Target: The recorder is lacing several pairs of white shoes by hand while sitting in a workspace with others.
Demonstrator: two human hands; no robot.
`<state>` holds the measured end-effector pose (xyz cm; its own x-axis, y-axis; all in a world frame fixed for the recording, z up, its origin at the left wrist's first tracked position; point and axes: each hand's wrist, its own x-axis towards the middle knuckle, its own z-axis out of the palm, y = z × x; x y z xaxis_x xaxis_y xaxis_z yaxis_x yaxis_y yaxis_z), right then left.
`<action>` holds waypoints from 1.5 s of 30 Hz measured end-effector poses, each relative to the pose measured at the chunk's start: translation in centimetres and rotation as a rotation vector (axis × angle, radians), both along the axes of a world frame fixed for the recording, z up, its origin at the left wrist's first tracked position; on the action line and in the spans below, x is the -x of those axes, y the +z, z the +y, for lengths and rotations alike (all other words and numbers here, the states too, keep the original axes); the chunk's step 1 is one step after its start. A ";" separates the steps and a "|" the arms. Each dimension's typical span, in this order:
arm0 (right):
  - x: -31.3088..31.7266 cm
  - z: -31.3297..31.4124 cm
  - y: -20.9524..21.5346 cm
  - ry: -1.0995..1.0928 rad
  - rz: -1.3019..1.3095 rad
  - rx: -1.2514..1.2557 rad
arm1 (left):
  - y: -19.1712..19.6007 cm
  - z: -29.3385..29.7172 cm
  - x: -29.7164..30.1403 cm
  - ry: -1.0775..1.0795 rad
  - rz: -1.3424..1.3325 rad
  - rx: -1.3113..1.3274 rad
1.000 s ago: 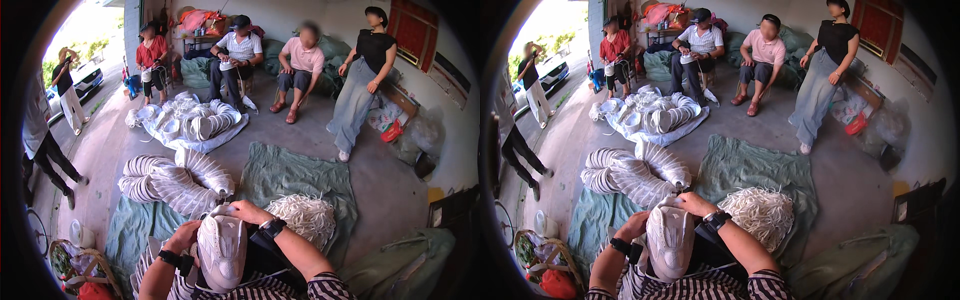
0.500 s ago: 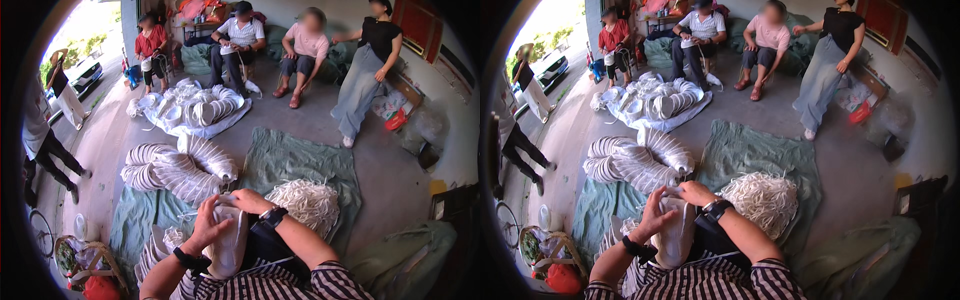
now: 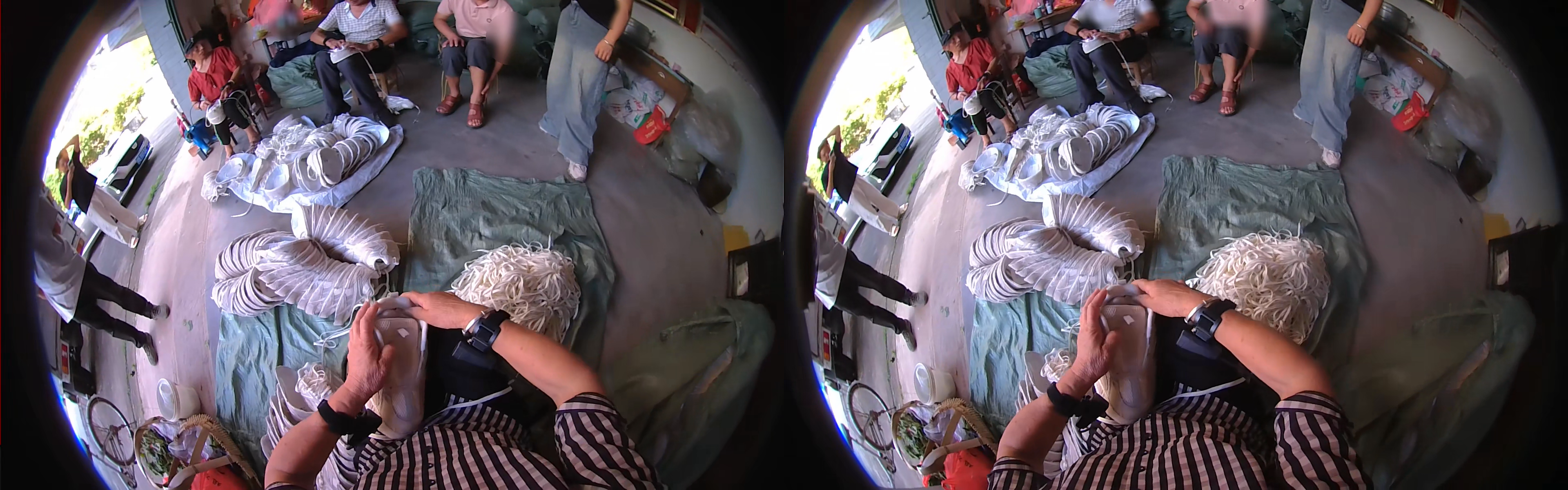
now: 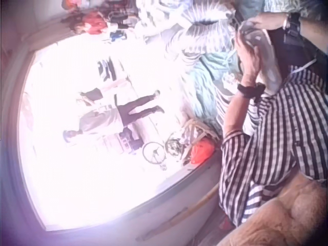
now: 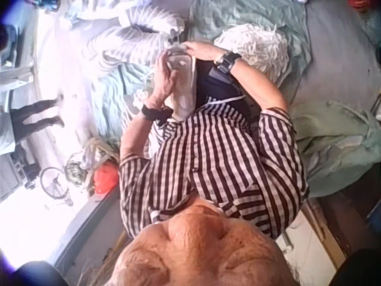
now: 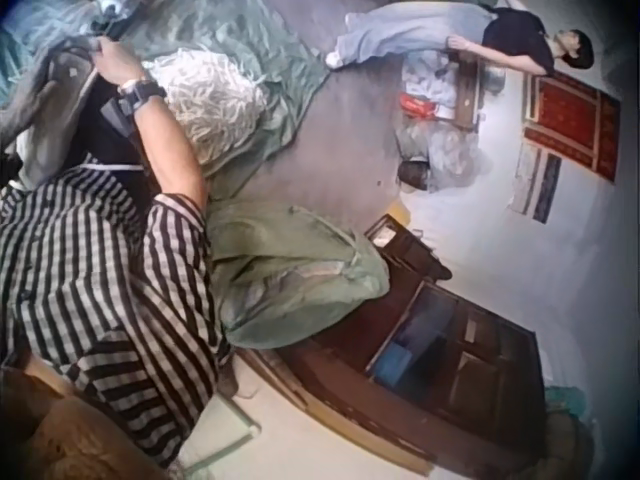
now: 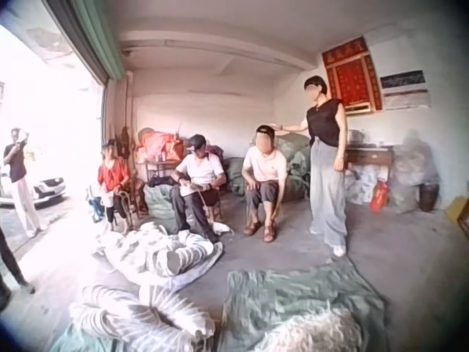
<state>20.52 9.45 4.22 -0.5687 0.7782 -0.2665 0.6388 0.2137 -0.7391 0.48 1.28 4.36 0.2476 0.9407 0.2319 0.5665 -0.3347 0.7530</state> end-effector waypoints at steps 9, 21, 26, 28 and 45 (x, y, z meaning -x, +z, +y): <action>2.8 -0.8 0.0 0.007 0.559 -0.152 | -0.1 -2.6 0.7 0.021 0.022 0.107; 4.6 -3.0 0.4 -0.095 0.429 -0.465 | 0.2 -3.0 0.4 0.066 0.198 -0.131; 5.1 -2.9 -1.3 -0.143 0.500 -0.503 | -1.3 -3.2 0.2 0.082 0.357 -0.208; 4.6 -2.7 -1.8 -0.130 0.485 -0.404 | -2.9 -3.0 0.2 0.096 0.395 -0.154; -17.9 -0.2 -23.7 -0.971 -0.132 0.077 | 2.3 -3.4 -2.1 0.034 0.418 -0.024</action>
